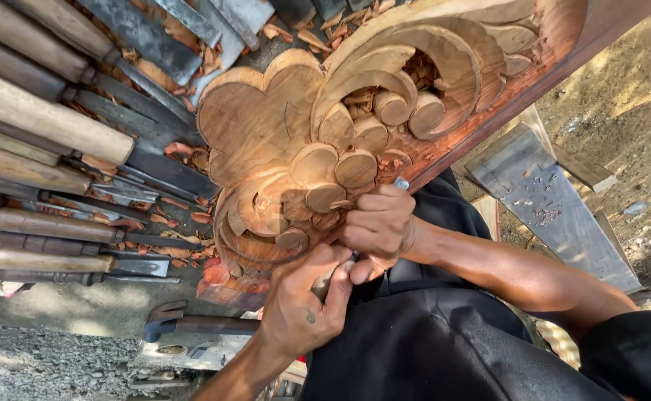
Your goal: Carve elaborate decorative floral or foliage patterns into a piece of wood using wood-carving chisels.
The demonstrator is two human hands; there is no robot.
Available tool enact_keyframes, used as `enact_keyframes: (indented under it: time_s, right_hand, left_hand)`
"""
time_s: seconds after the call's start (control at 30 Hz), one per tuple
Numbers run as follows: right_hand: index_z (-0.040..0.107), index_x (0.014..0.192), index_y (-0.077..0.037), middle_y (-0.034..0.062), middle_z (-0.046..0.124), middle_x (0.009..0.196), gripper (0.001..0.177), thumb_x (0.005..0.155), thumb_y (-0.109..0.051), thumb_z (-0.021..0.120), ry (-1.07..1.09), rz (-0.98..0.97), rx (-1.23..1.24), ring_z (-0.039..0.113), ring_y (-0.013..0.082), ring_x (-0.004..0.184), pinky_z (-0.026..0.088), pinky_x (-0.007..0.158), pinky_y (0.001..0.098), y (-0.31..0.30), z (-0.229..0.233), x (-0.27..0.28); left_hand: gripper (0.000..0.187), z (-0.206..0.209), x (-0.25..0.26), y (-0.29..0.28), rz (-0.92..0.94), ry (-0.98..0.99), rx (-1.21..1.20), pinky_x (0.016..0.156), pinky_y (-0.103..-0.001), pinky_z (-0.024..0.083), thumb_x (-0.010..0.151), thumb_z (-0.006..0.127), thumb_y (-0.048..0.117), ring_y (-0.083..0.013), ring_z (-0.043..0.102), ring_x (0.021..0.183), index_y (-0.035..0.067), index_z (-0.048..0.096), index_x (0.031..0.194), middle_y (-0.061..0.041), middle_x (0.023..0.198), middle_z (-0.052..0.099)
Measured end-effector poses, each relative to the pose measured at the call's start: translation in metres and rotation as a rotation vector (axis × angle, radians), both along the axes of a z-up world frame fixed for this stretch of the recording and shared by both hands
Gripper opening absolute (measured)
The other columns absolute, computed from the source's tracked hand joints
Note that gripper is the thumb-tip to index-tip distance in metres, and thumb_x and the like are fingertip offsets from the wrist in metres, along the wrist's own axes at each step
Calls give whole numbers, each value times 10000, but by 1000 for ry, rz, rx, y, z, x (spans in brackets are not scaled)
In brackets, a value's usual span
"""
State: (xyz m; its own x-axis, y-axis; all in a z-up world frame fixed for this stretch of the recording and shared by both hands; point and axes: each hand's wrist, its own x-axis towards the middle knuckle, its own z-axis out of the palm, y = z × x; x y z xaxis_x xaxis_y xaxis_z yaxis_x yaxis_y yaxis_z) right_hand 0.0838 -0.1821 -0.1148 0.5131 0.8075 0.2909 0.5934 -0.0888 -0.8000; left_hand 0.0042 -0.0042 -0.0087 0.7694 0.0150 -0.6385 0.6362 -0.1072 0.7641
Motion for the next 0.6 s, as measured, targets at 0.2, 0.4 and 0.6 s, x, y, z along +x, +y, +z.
enact_keyframes:
  time_s: [0.2, 0.4, 0.6]
  right_hand:
    - [508, 671, -178, -15, 456, 644, 496, 1022, -522, 435, -51, -150, -45, 460, 202, 587, 309, 604, 375, 3, 2, 9]
    - [632, 702, -144, -4, 476, 627, 479, 984, -497, 473, -129, -247, -26, 437, 213, 580, 335, 624, 388, 2, -5, -4]
    - [748, 1004, -98, 67, 675, 1008, 465, 982, -501, 516, -194, -274, -45, 590, 285, 1036, 401, 1026, 530, -10, 44, -5]
  left_hand:
    - [121, -21, 1, -4, 3, -148, -9, 705, -361, 585, 945, 709, 73, -313, 761, 838, -5, 667, 1027, -152, 900, 718]
    - [92, -49, -3, 0, -13, -298, -22, 647, -351, 551, 906, 739, 39, -279, 724, 736, 25, 670, 964, -134, 838, 690]
    - [140, -31, -14, 17, -4, -439, 117, 770, -282, 592, 954, 720, 67, -194, 768, 877, 52, 724, 1093, -96, 998, 765]
